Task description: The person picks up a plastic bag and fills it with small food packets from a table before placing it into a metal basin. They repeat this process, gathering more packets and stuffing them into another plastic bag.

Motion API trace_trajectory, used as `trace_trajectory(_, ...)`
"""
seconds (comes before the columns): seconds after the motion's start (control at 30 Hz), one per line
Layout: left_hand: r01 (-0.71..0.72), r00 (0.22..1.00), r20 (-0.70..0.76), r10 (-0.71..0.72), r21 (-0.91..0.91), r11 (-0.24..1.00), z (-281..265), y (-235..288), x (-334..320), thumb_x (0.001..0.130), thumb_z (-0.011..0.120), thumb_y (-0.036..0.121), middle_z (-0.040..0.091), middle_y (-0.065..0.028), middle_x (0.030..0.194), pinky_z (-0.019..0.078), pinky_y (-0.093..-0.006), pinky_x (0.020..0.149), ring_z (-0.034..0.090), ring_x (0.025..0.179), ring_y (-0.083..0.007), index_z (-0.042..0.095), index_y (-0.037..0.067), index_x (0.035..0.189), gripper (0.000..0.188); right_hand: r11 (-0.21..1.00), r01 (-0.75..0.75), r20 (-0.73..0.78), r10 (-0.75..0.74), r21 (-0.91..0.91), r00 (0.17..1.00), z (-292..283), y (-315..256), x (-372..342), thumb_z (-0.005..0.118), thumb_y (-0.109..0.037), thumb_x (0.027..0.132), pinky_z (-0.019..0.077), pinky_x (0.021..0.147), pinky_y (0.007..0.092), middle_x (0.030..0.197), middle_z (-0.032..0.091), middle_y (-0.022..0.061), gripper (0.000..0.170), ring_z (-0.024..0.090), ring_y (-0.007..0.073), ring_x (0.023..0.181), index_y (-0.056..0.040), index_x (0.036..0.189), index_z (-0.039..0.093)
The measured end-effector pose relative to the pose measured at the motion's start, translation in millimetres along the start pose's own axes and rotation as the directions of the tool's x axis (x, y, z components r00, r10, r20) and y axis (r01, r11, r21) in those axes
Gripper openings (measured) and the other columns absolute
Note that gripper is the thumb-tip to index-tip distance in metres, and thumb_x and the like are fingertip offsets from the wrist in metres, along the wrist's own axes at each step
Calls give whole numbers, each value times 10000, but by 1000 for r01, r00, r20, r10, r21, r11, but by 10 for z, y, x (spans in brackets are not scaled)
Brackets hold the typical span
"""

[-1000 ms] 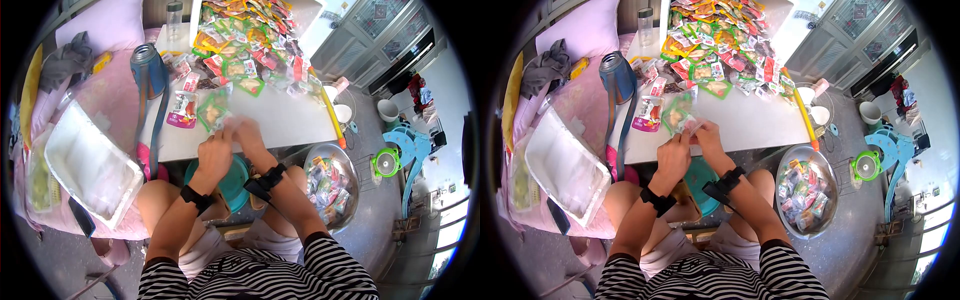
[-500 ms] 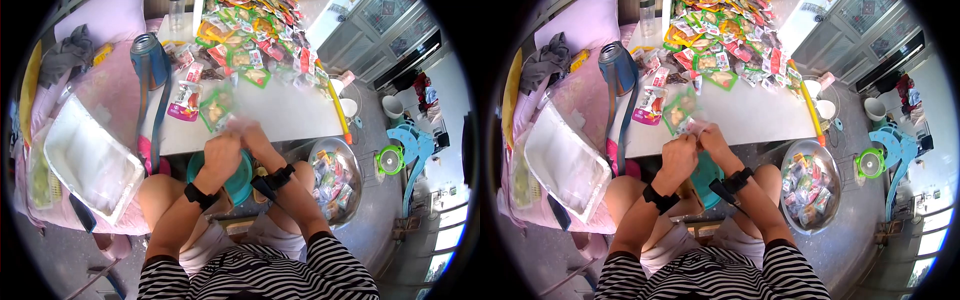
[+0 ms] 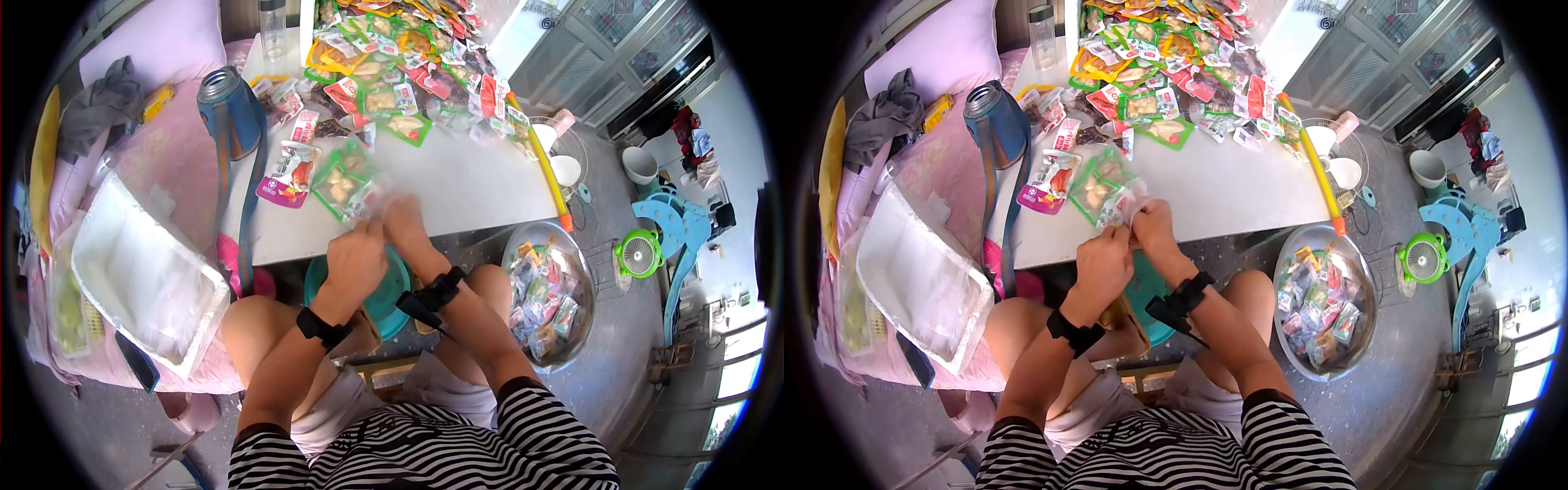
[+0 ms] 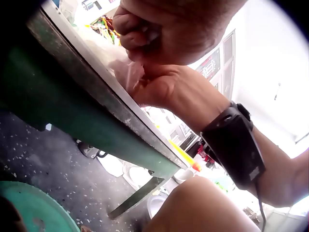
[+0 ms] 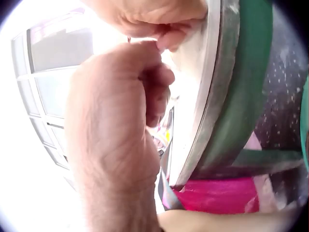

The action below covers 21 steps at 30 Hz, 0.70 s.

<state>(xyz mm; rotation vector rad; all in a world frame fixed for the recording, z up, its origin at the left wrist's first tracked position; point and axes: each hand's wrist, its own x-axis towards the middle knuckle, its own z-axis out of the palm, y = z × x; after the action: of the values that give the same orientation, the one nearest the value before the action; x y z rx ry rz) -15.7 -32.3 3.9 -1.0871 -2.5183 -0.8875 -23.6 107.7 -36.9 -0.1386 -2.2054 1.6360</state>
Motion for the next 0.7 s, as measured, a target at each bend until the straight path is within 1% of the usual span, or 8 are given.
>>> trace_trajectory(0.07, 40, 999, 31, -40, 10, 999, -22, -12, 4, 705, 576, 39, 610, -165, 755, 499, -403, 521, 628, 606, -334, 564, -20, 996, 298, 993, -109, 170, 116, -45, 979, -163, -142, -25, 572, -137, 874, 419, 413, 240, 630, 604, 73, 218, 563, 120, 498, 19, 731, 625)
trace_trajectory(0.13, 73, 995, 58, -75, 35, 997, -40, -30, 11, 705, 569, 38, 624, -175, 763, 510, -393, 518, 639, 611, -331, 549, -43, 1086, 390, 928, -368, 371, 363, -58, 855, -375, -626, -34, 580, -159, 870, 443, 440, 232, 662, 625, 73, 217, 583, 122, 524, 16, 755, 637)
trace_trajectory(0.23, 96, 989, 100, -106, 102, 990, 7, -41, 13, 711, 567, 39, 638, -179, 748, 520, -385, 521, 652, 609, -318, 524, -78, 1155, 461, 848, -446, 483, 529, -285, 697, -740, -985, 45, 590, -183, 853, 462, 465, 229, 694, 645, 58, 209, 597, 119, 547, 9, 806, 660)
trace_trajectory(0.33, 81, 984, 141, -104, 162, 983, 100, -65, 12, 707, 568, 43, 645, -174, 732, 519, -382, 516, 652, 588, -301, 529, -103, 1145, 463, 888, -306, 236, 397, -344, 887, -1005, -831, 375, 593, -234, 860, 481, 510, 235, 744, 645, 40, 237, 599, 104, 604, -11, 891, 665)
trace_trajectory(0.4, 72, 983, 153, -97, 161, 984, 112, -80, 23, 702, 573, 55, 645, -178, 732, 508, -389, 502, 641, 559, -298, 557, -113, 1110, 442, 812, -1, 122, 89, -583, 989, -1106, -586, 746, 639, -227, 813, 507, 612, 333, 799, 683, 94, 250, 645, 229, 681, 4, 903, 674)
trace_trajectory(0.47, 56, 988, 136, -74, 132, 990, 89, -83, 44, 702, 566, 39, 645, -173, 720, 518, -367, 501, 650, 563, -278, 538, -123, 1120, 449, 608, 159, 104, -125, -778, 987, -1054, -427, 1134, 647, -227, 783, 507, 764, 379, 949, 675, 124, 328, 644, 319, 829, -8, 1026, 642)
trace_trajectory(0.63, 87, 982, 158, -109, 136, 987, 103, -84, 34, 706, 559, 34, 638, -169, 702, 519, -343, 482, 659, 583, -261, 501, -146, 1143, 476, 450, 343, 241, -268, -824, 933, -824, 23, 1911, 645, -190, 713, 409, 975, 457, 1274, 543, 125, 631, 485, 348, 1187, -82, 1308, 463)
trace_trajectory(0.7, 111, 979, 160, -129, 118, 987, 79, -64, 58, 706, 556, 34, 636, -164, 699, 518, -336, 477, 658, 587, -255, 495, -154, 1145, 481, 418, 264, 238, -116, -869, 964, -678, 72, 2087, 638, -188, 702, 374, 977, 535, 1320, 506, 119, 694, 420, 346, 1249, -87, 1349, 407)
